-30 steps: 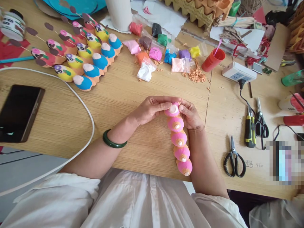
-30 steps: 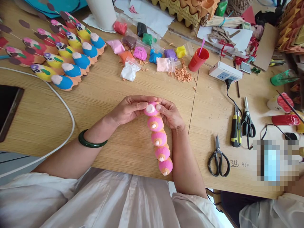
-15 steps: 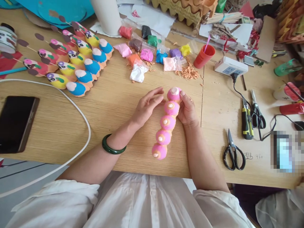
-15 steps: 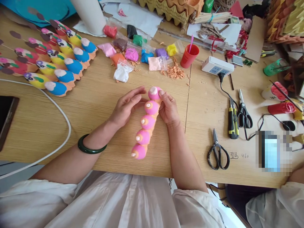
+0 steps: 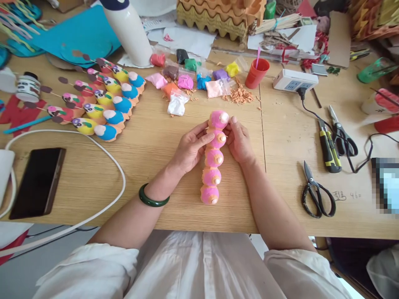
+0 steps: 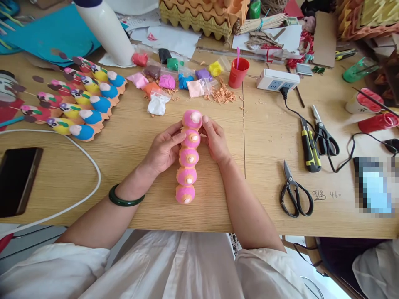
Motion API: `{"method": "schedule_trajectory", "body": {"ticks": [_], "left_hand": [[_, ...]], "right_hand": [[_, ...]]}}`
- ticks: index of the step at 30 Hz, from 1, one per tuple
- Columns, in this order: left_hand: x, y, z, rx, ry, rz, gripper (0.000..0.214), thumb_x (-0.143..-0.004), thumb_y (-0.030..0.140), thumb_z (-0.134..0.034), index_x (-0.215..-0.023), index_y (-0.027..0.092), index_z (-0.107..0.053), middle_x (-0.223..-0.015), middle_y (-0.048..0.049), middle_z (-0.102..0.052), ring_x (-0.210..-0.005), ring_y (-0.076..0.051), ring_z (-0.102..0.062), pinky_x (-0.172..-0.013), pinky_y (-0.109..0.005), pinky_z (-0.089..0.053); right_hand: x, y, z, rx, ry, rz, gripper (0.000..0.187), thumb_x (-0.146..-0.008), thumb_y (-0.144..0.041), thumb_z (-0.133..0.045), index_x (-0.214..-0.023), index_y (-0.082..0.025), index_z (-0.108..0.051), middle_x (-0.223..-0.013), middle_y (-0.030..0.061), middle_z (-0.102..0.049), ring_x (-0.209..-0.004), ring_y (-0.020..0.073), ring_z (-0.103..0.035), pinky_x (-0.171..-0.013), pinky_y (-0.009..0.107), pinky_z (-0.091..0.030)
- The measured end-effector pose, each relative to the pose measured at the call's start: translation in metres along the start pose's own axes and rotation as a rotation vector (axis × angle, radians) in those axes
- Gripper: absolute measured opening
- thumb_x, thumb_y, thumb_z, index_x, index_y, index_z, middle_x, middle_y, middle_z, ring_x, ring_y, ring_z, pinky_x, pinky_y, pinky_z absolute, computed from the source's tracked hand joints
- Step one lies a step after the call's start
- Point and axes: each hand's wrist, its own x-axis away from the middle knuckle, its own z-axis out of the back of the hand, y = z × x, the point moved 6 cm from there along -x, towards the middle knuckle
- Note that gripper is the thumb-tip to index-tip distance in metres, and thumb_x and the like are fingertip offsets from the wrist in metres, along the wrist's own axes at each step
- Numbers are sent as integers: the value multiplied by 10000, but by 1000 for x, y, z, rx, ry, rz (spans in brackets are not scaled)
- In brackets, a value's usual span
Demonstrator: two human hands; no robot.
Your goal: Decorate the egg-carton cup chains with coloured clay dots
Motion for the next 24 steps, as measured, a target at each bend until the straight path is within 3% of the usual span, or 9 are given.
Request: {"method": "schedule_trajectory", "body": {"ticks": [2,5,10,14,19,24], "left_hand": [[-1,-1,4,33,56,-10,330,-807,290,-920,-1121,356,-845,-1156,-27,-842,-1349,-358,-717,-971,-403,-594],[-3,-1,8,90,98,-11,342,-814,315,-920,-1143,365,-842,-1184,-28,-839,-1341,-367,-723,-943,-400,-603],[-4,3,12,80,142,-27,317,-834,319,-903,-1146,344,-848,-1151,-47,-841,-1260,-360,-748,-912,-398,-597],[-2,5,7,66,88,-28,281,-846,369,-893,-1122,337,-847,-1167,-43,-837,-1285,-350,-725,-930,-394,-594],[1,4,6,69,60,32,501,-819,373,-923,-1305,375,-801,-1118,-42,-816,-1286,-368,-733,-964,-421,-597],[1,6,9,-24,77,-15,579,-766,368,-970,-1319,376,-796,-1078,-44,-805,-1272,-377,-731,-975,-437,-595]], "right_hand": [[1,2,-1,25,-38,-36,555,-841,-789,-814,-1009,-266,-735,-966,28,-790,-998,240,-754,-796,364,-637],[4,0,-1,14,-80,-71,492,-851,-726,-840,-974,-257,-760,-992,30,-815,-978,221,-762,-845,349,-649],[7,-7,-8,-18,-192,-85,427,-814,-513,-947,-1115,-249,-799,-1077,14,-848,-986,184,-769,-932,298,-628],[5,-3,-4,-6,-178,-99,486,-758,-537,-977,-1099,-253,-778,-1108,27,-860,-1050,224,-789,-975,342,-629],[4,-1,-4,-12,-184,-79,506,-780,-531,-966,-1164,-268,-767,-1098,23,-867,-1095,241,-803,-1034,379,-627],[6,-5,-9,4,-198,-31,513,-786,-539,-964,-1180,-279,-763,-1140,23,-874,-1212,266,-794,-1156,430,-593]]}}
